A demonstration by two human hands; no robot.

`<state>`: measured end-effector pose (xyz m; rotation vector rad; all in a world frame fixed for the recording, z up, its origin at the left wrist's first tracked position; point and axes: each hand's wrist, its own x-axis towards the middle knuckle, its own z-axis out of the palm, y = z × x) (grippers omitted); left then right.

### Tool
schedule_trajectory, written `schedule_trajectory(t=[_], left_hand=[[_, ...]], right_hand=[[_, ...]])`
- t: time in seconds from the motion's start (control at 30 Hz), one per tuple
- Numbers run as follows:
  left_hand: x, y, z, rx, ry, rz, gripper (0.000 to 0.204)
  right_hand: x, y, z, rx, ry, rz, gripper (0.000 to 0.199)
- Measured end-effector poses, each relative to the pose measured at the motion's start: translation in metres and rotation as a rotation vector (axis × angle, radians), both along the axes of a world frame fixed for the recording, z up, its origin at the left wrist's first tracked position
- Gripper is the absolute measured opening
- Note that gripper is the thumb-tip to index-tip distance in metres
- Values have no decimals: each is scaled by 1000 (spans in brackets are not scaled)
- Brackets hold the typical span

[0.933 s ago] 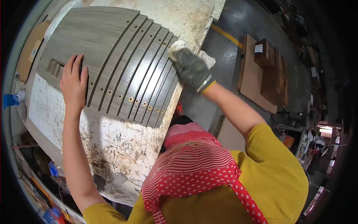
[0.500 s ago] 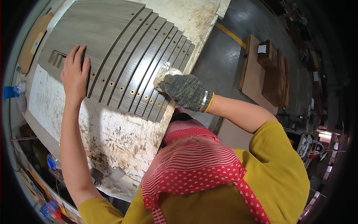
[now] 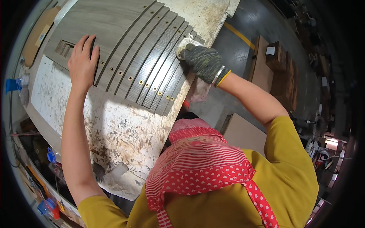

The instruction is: The person aligns a stack of wooden panels on a workbench, applies compound from a container onto a sanding block with a spatula, and sands the edges of the panels. The person then rearranges the panels and wipes their edges with a cloth.

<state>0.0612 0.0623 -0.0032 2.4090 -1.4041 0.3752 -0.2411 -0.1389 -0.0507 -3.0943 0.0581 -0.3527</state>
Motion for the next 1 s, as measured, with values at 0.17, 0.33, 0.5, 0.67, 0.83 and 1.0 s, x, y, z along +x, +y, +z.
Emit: schedule_trajectory(t=[0.17,0.33,0.5,0.67,0.83,1.0], left_hand=[[4,-1,-1,-12,31,-11,41],[5,4,-2,2,-3,10,41],[2,1,0,-11,5,2,42],[1,-1,-1,-16,2,1,42],[3,0,0,-6,30,8,42],[5,1,-1,-3,17,11,42]], right_hand=[[3,72,16,-657,100,-60,38],[7,34,55,173,295,-187,27],[2,-8,28,248,-87,-141,26],[11,9,14,381,-111,-209,24],[-5,-13,28,600,-242,-462,22],[7,14,-4,115,-358,-269,21]])
